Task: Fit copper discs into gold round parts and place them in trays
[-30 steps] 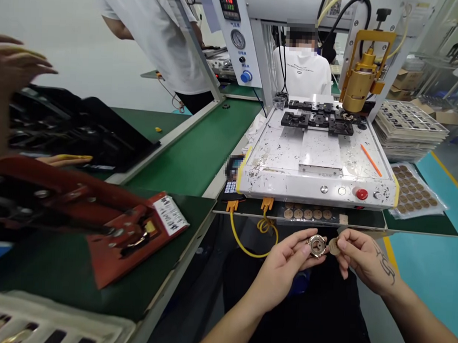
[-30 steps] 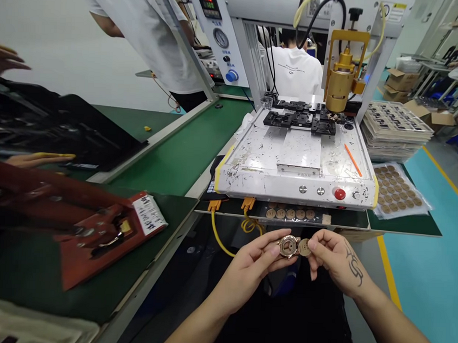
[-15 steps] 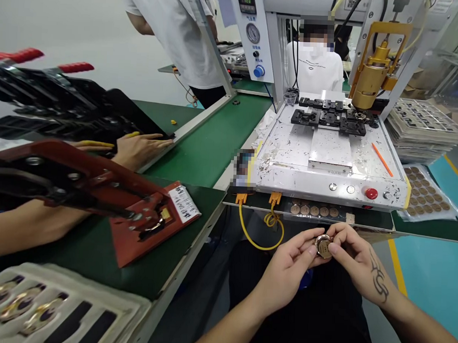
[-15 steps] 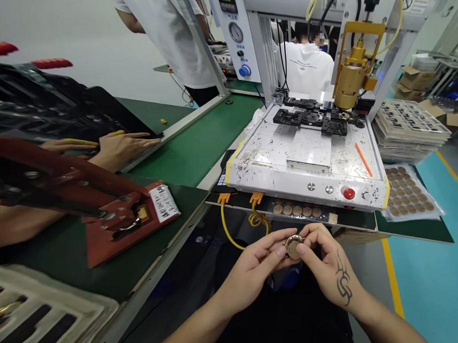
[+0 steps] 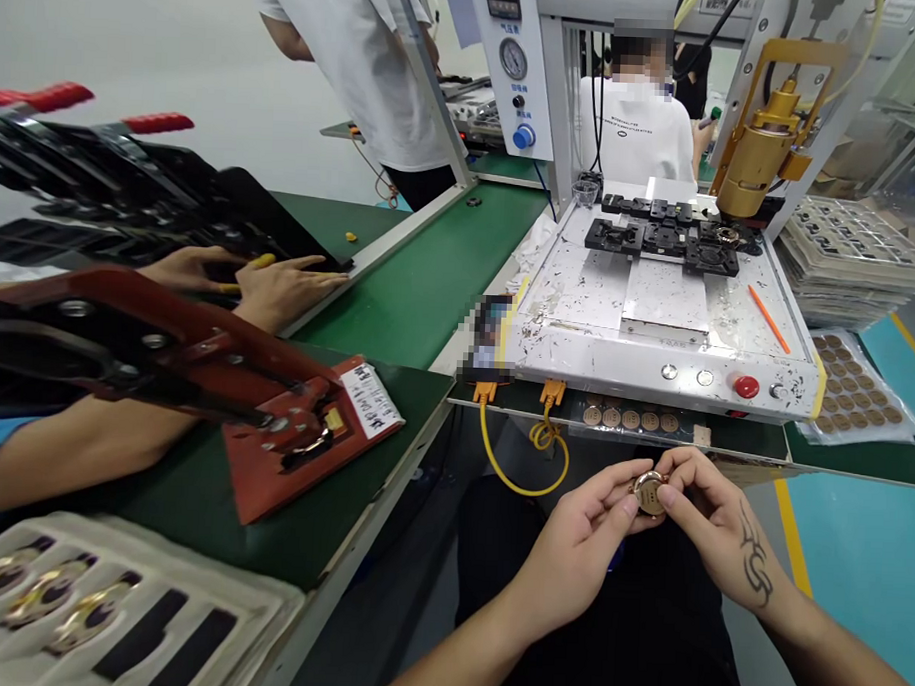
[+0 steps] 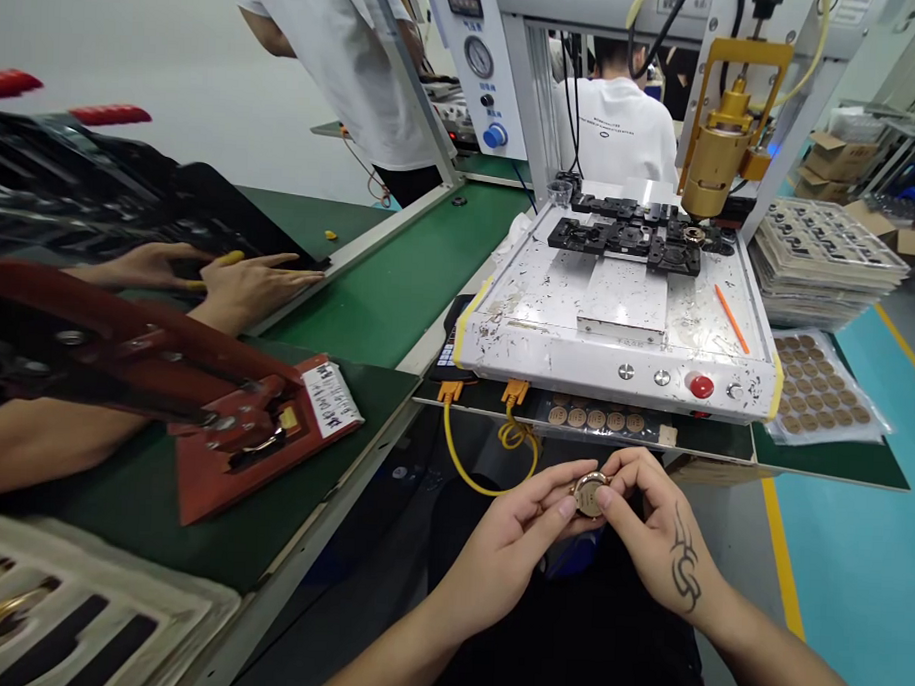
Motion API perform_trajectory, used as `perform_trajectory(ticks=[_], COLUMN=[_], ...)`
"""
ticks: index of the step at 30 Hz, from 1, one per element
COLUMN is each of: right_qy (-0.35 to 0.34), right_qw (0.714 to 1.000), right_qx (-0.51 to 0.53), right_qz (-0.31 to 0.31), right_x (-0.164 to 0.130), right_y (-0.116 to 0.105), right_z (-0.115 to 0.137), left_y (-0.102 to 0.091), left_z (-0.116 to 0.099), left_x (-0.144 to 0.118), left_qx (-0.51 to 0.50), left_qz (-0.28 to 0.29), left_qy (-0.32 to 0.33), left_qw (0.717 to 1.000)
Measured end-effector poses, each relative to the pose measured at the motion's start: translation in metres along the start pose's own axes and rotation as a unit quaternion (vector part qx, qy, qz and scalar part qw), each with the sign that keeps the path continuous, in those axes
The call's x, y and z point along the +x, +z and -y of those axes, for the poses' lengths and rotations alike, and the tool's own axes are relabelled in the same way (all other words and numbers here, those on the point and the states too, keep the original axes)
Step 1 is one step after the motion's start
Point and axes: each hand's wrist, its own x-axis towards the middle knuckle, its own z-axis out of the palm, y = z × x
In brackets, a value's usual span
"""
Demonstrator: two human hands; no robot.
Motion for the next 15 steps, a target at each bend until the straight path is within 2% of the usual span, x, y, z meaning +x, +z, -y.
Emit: perform_trajectory(ticks=[6,12,15], right_qy=[-0.036,-0.094,-0.135], right_qw=[0.998,0.974,0.96], right_qx=[-0.054,-0.201,-0.244], right_qz=[-0.013,-0.054,0.009], right_x=[-0.001,-0.001,0.002], right_y=[0.004,0.001,-0.003], right_z=[0.003,-0.01,-0.012], left_y=[0.004,0.002,-0.004], left_z=[0.006,0.015,0.01], left_x=[0.0,-0.003,-0.003], left_qx=[0.03,0.126,0.217], left_qz=[-0.008,-0.044,-0.008], left_qy=[0.007,0.05,0.061], left_qw=[0.999,0.99,0.974])
